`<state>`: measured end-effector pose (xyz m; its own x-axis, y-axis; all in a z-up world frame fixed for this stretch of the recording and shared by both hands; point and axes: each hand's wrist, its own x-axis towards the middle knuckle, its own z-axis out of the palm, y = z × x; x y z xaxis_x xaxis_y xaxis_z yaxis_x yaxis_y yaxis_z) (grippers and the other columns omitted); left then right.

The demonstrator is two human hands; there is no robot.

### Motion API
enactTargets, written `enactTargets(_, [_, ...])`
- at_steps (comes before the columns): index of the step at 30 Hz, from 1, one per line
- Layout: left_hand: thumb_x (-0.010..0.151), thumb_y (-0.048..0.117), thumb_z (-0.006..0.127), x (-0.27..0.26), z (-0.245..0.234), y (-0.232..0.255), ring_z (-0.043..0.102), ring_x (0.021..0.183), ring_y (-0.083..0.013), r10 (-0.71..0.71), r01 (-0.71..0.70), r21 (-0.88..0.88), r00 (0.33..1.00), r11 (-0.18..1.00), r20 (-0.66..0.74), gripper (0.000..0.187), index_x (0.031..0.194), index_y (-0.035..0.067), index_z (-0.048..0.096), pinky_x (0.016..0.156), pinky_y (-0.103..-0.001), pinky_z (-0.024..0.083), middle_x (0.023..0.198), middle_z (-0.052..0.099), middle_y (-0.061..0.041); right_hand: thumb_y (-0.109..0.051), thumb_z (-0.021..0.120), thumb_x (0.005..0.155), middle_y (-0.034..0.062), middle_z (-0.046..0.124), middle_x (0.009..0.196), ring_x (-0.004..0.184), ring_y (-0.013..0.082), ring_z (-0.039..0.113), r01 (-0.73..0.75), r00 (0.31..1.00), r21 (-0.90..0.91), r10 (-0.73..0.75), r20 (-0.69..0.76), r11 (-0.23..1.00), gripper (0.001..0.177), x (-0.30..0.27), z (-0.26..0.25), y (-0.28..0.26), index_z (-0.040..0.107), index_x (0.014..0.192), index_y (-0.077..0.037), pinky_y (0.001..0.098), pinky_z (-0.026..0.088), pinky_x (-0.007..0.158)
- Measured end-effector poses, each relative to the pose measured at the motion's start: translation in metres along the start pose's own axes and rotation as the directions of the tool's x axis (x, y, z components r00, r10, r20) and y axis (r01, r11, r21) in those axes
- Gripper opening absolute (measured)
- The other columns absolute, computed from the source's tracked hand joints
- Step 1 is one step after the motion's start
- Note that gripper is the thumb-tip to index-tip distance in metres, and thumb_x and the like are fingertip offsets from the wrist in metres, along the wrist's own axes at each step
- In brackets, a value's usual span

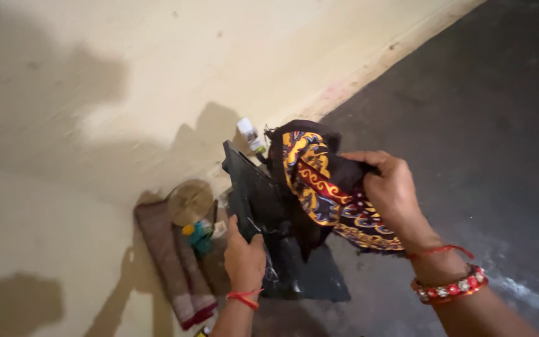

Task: The person unfolds a black folding table, extending its legs and securing the tabletop. They then place a patterned cloth on the table surface and smooth it out.

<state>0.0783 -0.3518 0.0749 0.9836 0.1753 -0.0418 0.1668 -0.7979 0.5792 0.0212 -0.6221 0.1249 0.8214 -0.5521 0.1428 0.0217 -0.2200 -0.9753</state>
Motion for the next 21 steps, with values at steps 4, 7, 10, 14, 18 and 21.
enactTargets(4, [0.082, 0.018, 0.068, 0.006, 0.022, 0.039, 0.072, 0.105, -0.0364, 0.057, -0.052, -0.12, 0.997, 0.991, 0.046, 0.069, 0.147, 0.018, 0.045, 0.091, -0.045, 0.054, 0.116, 0.074, -0.018, 0.017, 0.042, 0.072, 0.0145, 0.075, 0.105, 0.09, 0.0212, 0.071, -0.077, 0.994, 0.036, 0.08, -0.072, 0.996, 0.055, 0.015, -0.031, 0.02, 0.078, 0.109, -0.003, 0.0306, 0.056, 0.082])
enactTargets(7, [0.08, 0.017, 0.068, 0.011, 0.046, 0.063, 0.073, 0.103, -0.0363, 0.143, -0.131, -0.194, 0.988, 0.972, 0.05, 0.067, 0.144, 0.017, 0.049, 0.09, -0.045, 0.054, 0.115, 0.075, -0.017, 0.017, 0.043, 0.071, 0.0151, 0.074, 0.104, 0.089, 0.0225, 0.07, -0.079, 0.987, -0.044, 0.072, -0.143, 0.996, 0.056, 0.025, -0.054, 0.035, 0.079, 0.109, -0.002, 0.0325, 0.055, 0.082])
enactTargets(10, [0.079, 0.019, 0.071, 0.024, 0.076, 0.086, 0.072, 0.102, -0.0383, 0.207, -0.189, -0.205, 0.976, 0.96, 0.071, 0.071, 0.146, 0.017, 0.046, 0.089, -0.046, 0.054, 0.113, 0.074, -0.02, 0.017, 0.042, 0.071, 0.0164, 0.074, 0.102, 0.091, 0.0229, 0.07, -0.027, 0.977, -0.117, 0.002, -0.214, 0.993, 0.056, 0.042, -0.072, 0.046, 0.079, 0.108, -0.001, 0.0323, 0.054, 0.086])
enactTargets(14, [0.078, 0.021, 0.073, 0.03, 0.111, 0.117, 0.072, 0.099, -0.0397, 0.208, -0.189, -0.127, 0.965, 0.974, 0.16, 0.075, 0.148, 0.021, 0.044, 0.089, -0.048, 0.054, 0.108, 0.075, -0.02, 0.017, 0.039, 0.071, 0.0159, 0.075, 0.1, 0.089, 0.0236, 0.071, -0.165, 0.943, -0.062, 0.139, -0.303, 0.984, 0.055, 0.062, -0.092, 0.06, 0.079, 0.105, -0.001, 0.0316, 0.055, 0.082])
enactTargets(18, [0.078, 0.022, 0.072, 0.042, 0.131, 0.147, 0.074, 0.098, -0.0386, 0.216, -0.187, -0.133, 0.944, 0.973, 0.249, 0.075, 0.149, 0.025, 0.045, 0.089, -0.047, 0.056, 0.105, 0.076, -0.019, 0.018, 0.041, 0.069, 0.0161, 0.073, 0.102, 0.094, 0.0248, 0.068, -0.094, 0.927, -0.198, 0.013, -0.375, 0.976, 0.056, 0.092, -0.098, 0.07, 0.08, 0.104, -0.001, 0.0317, 0.053, 0.087])
enactTargets(21, [0.08, 0.022, 0.071, 0.043, 0.142, 0.163, 0.074, 0.096, -0.0379, 0.162, -0.146, -0.075, 0.933, 0.986, 0.32, 0.076, 0.15, 0.027, 0.042, 0.089, -0.046, 0.055, 0.102, 0.077, -0.018, 0.018, 0.038, 0.07, 0.0156, 0.074, 0.102, 0.094, 0.0247, 0.069, -0.145, 0.909, -0.048, 0.114, -0.4, 0.988, 0.055, 0.107, -0.1, 0.082, 0.079, 0.103, -0.001, 0.0322, 0.054, 0.086])
